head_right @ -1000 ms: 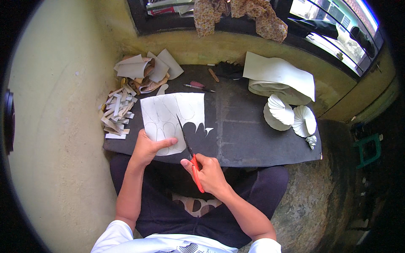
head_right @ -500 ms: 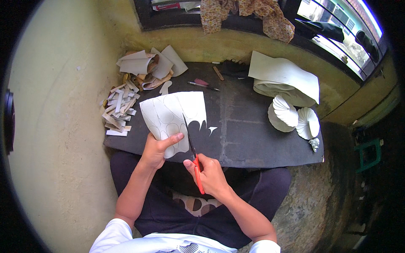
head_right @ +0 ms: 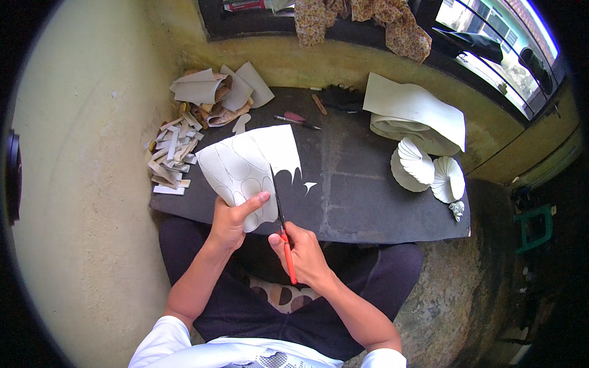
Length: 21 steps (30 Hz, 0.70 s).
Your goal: The person sits cross-legged on the floor and uses red-handled scissors to cut shapes from a sheet of white paper with drawn outlines. The person holds the paper in the left hand and cuts along the lines, occasionally rotating the sheet to follow the curves.
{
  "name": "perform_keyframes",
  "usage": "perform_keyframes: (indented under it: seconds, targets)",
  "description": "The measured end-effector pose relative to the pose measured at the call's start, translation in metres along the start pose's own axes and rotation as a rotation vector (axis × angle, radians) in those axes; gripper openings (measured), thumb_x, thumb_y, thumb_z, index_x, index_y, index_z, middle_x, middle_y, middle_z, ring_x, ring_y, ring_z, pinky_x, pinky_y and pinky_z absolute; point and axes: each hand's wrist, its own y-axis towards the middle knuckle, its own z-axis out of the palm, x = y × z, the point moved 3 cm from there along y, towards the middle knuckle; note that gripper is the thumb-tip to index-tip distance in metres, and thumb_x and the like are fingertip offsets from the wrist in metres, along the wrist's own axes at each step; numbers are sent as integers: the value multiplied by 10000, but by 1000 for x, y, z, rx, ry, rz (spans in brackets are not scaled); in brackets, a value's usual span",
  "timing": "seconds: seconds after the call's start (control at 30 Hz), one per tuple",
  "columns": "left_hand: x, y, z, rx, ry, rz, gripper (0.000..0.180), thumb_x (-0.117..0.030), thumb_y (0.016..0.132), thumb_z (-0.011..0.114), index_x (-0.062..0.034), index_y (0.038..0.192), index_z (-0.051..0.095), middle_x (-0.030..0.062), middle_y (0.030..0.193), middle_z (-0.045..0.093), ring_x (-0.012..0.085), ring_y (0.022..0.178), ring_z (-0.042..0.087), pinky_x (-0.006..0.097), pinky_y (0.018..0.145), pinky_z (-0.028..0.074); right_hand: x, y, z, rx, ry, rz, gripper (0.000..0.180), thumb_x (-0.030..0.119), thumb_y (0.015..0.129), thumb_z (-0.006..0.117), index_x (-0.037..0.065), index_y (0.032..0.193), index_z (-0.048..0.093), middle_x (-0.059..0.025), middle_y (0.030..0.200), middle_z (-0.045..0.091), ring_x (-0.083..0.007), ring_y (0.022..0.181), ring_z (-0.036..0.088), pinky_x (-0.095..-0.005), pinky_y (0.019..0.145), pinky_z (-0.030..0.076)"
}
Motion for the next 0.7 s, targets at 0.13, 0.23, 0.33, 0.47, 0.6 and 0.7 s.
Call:
perform_keyframes:
  seconds: [0.13, 0.23, 0.33, 0.47, 0.6, 0.7]
  targets:
    - [-3, 0, 0, -23, 60, 50, 365, -86, 856, 819, 54, 1159, 672, 104, 1063, 719, 161, 939, 689, 302, 828, 554, -1, 1, -1, -3, -35, -5, 724, 653, 992, 516, -39, 781, 499, -175, 646, 524, -261, 572, 494, -402, 562, 418]
    - [-5, 0, -3, -19, 110, 9, 429, -70, 846, 819, 51, 1214, 632, 113, 1107, 696, 185, 994, 682, 322, 871, 553, -1, 1, -1, -2, -35, 5, 731, 658, 990, 514, -41, 778, 493, -179, 644, 520, -265, 571, 490, -404, 563, 419]
    - [-5, -1, -2, -31, 126, 26, 387, -85, 850, 820, 54, 1176, 663, 112, 1069, 715, 176, 949, 693, 312, 837, 559, 0, 0, -1, -4, -35, 12, 735, 661, 989, 514, -43, 775, 491, -181, 639, 516, -266, 569, 490, -407, 565, 422]
    - [-7, -1, -2, -27, 99, 29, 356, -96, 852, 822, 52, 1146, 687, 108, 1041, 729, 165, 915, 701, 305, 812, 565, 1, -1, -2, -2, -54, 35, 742, 663, 989, 511, -45, 767, 489, -182, 631, 516, -263, 565, 495, -408, 564, 426]
    - [-9, -1, -2, -19, 88, 20, 365, -92, 851, 821, 52, 1154, 678, 106, 1049, 725, 165, 923, 698, 311, 815, 567, 4, 0, -3, -6, -68, 6, 748, 668, 987, 511, -47, 767, 504, -176, 621, 525, -253, 559, 505, -402, 556, 427]
    - [-10, -2, -2, -17, 86, 14, 370, -90, 849, 821, 53, 1157, 673, 107, 1054, 722, 168, 929, 697, 314, 818, 567, 4, 0, -4, -7, -70, 3, 747, 669, 984, 518, -46, 767, 517, -169, 612, 531, -241, 553, 508, -397, 548, 424]
